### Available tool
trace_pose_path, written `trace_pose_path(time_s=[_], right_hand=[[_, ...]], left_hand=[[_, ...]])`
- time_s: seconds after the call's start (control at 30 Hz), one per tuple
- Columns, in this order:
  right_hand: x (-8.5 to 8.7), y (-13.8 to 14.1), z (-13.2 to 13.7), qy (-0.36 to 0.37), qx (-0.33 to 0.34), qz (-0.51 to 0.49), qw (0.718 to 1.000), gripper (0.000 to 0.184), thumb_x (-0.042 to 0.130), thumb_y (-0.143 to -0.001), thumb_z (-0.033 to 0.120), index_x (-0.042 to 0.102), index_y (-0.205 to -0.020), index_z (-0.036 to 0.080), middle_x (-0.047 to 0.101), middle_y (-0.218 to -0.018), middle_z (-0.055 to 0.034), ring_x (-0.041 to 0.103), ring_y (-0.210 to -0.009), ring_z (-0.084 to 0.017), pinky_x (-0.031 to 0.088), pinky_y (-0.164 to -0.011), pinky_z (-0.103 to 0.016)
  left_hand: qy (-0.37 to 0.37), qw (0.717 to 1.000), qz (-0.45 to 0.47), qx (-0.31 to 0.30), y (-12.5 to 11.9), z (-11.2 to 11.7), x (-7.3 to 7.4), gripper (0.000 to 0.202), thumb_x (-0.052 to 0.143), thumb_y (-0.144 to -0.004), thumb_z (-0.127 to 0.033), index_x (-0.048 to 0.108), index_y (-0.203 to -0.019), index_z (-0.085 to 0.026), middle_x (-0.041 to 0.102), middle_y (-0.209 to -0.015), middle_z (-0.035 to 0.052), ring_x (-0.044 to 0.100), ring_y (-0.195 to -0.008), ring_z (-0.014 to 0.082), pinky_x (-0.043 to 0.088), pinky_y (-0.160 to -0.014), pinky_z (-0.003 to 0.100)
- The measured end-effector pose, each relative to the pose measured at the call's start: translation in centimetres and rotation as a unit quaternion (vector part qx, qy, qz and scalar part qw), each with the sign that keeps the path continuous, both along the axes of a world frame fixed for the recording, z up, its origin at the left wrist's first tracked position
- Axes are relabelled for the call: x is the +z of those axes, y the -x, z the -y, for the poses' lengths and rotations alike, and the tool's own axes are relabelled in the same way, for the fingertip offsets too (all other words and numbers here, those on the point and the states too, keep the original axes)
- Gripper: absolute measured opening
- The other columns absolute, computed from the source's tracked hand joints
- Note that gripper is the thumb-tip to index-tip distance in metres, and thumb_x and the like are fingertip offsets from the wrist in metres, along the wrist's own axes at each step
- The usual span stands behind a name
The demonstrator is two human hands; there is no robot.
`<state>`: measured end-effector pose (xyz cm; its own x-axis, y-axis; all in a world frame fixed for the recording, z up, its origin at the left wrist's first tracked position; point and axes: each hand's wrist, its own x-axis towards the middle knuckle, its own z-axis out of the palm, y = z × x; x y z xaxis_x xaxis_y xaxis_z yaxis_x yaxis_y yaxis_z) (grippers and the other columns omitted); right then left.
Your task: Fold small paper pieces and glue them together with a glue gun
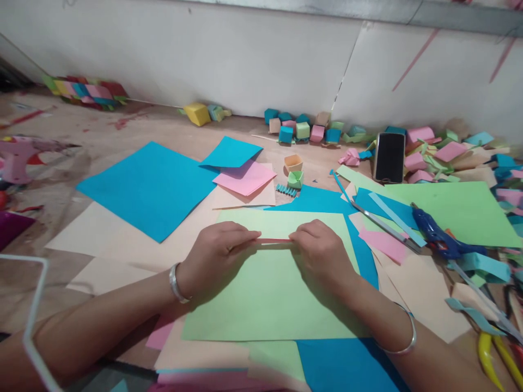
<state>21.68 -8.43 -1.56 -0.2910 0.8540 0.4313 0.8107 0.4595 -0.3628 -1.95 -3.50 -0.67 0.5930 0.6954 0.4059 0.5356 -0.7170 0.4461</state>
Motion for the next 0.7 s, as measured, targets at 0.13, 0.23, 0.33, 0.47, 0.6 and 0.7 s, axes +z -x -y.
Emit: trace_pose_path(time_s=[0.13, 0.23, 0.33, 0.47, 0.6, 0.7], right_hand=[[0.6, -0.2, -0.2, 0.131, -0.003, -0.065, 0.989, 0.017, 0.052, -0.09, 0.018, 0.067, -0.083, 0.019, 0.068, -0.079, -0.0038, 0.061, -0.074, -0.016, 0.046, -0.065, -0.027], [0.9, -0.3, -0.3, 0.162, -0.015, -0.074, 0.984, 0.018, 0.05, -0.09, 0.018, 0.066, -0.081, 0.019, 0.067, -0.078, -0.0033, 0.06, -0.073, -0.015, 0.045, -0.064, -0.027], [0.9, -0.3, -0.3, 0.171, -0.025, -0.066, 0.983, 0.018, 0.05, -0.089, 0.018, 0.066, -0.079, 0.019, 0.066, -0.075, -0.0028, 0.059, -0.071, -0.015, 0.043, -0.063, -0.027], [0.8, -0.1, -0.2, 0.166, -0.029, -0.056, 0.984, 0.019, 0.05, -0.088, 0.016, 0.065, -0.076, 0.019, 0.065, -0.071, -0.0024, 0.058, -0.068, -0.015, 0.042, -0.06, -0.028], [0.8, 0.3, 0.1, 0.143, -0.024, -0.034, 0.989, 0.017, 0.051, -0.086, 0.015, 0.064, -0.075, 0.019, 0.065, -0.07, -0.0029, 0.057, -0.065, -0.015, 0.041, -0.059, -0.028], [0.6, 0.6, 0.2, 0.13, -0.02, -0.008, 0.991, 0.014, 0.052, -0.081, 0.012, 0.062, -0.073, 0.018, 0.062, -0.066, -0.0018, 0.054, -0.062, -0.014, 0.038, -0.057, -0.027]], left_hand=[[0.138, 0.988, 0.019, 0.062, 0.0, -0.1, 0.8, 0.026, 0.069, -0.079, -0.015, 0.072, -0.104, -0.021, 0.075, -0.075, -0.002, 0.066, -0.064, 0.0133, 0.049, -0.062, 0.024], [0.18, 0.981, 0.025, 0.073, -0.1, -0.1, 1.2, 0.025, 0.069, -0.079, -0.016, 0.073, -0.104, -0.021, 0.075, -0.072, -0.0035, 0.066, -0.063, 0.0123, 0.048, -0.063, 0.024], [0.207, 0.976, 0.011, 0.064, -0.3, -0.1, 1.6, 0.015, 0.067, -0.079, -0.015, 0.076, -0.09, -0.022, 0.075, -0.074, -0.0037, 0.065, -0.065, 0.012, 0.046, -0.062, 0.023], [0.249, 0.967, -0.004, 0.049, -0.5, 0.0, 1.9, 0.015, 0.061, -0.081, -0.014, 0.074, -0.076, -0.021, 0.071, -0.068, -0.0046, 0.062, -0.062, 0.0111, 0.044, -0.059, 0.022], [0.232, 0.972, -0.027, 0.036, -0.5, 0.1, 1.8, 0.015, 0.059, -0.081, -0.016, 0.071, -0.072, -0.019, 0.069, -0.069, -0.0019, 0.061, -0.065, 0.0133, 0.044, -0.06, 0.025], [0.21, 0.976, -0.055, 0.029, -0.4, 0.1, 1.6, 0.015, 0.056, -0.082, -0.017, 0.067, -0.072, -0.018, 0.068, -0.071, 0.0, 0.059, -0.064, 0.0143, 0.042, -0.057, 0.025]])
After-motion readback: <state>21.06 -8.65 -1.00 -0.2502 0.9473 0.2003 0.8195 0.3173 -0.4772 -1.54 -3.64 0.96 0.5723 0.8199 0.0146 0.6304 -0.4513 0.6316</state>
